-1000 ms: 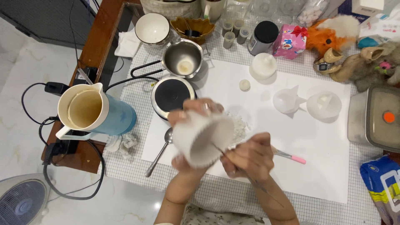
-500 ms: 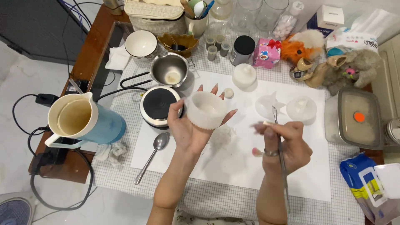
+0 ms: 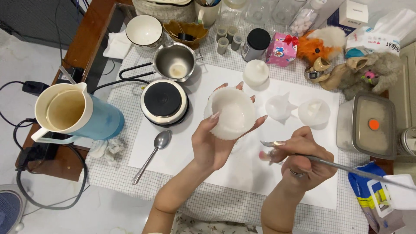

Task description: Detailing and cleaning a white wax bowl using a metal pick and a brush to remove excess material.

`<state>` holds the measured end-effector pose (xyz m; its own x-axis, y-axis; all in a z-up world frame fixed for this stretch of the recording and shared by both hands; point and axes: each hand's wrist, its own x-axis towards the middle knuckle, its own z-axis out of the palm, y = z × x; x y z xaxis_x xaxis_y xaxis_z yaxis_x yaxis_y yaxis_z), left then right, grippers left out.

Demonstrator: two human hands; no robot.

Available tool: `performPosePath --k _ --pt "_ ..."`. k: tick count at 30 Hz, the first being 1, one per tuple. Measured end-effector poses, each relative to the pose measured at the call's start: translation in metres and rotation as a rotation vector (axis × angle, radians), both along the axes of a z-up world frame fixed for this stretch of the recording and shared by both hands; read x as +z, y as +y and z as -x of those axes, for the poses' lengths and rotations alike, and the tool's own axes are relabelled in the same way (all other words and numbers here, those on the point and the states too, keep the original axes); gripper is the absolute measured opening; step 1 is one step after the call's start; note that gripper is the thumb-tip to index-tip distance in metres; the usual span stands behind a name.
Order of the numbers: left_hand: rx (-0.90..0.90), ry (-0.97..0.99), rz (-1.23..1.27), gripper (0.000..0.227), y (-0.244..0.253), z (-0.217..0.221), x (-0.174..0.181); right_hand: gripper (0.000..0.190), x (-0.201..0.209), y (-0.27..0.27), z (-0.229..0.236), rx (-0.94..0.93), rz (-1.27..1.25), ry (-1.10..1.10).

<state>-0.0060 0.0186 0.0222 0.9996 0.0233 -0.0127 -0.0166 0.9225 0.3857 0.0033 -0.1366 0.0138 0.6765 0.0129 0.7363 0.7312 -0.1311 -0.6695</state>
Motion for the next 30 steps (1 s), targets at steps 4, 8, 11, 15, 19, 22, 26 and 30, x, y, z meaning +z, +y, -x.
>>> performPosePath --k 4,8,11,15,19,22,26,30 --pt "0.07 -0.056 -0.089 0.067 -0.005 -0.005 0.002 0.057 0.014 0.015 0.005 -0.079 0.032 -0.016" --pt "0.058 0.059 0.01 0.068 -0.001 -0.008 -0.019 0.052 0.024 0.014 0.019 -0.124 0.24 0.078" --pt "0.16 0.029 -0.143 0.075 -0.004 -0.007 -0.009 0.057 0.03 0.018 0.02 -0.052 0.219 0.201" --pt "0.198 -0.167 -0.364 0.095 -0.006 -0.002 0.004 0.032 0.023 0.015 0.017 -0.102 0.154 0.187" --pt "0.268 -0.195 -0.527 0.082 -0.006 -0.006 0.0 0.027 0.03 0.016 0.019 -0.254 0.17 0.117" --pt "0.313 -0.257 -0.664 0.074 -0.004 -0.021 -0.018 0.016 0.023 0.005 0.014 -0.273 0.294 0.05" --pt "0.198 -0.128 -0.619 0.075 0.005 -0.028 -0.023 0.03 0.03 -0.006 0.008 -0.081 0.394 0.139" --pt "0.295 -0.201 -0.9 0.074 0.01 -0.027 -0.014 0.045 0.021 -0.003 0.003 -0.26 0.35 0.133"
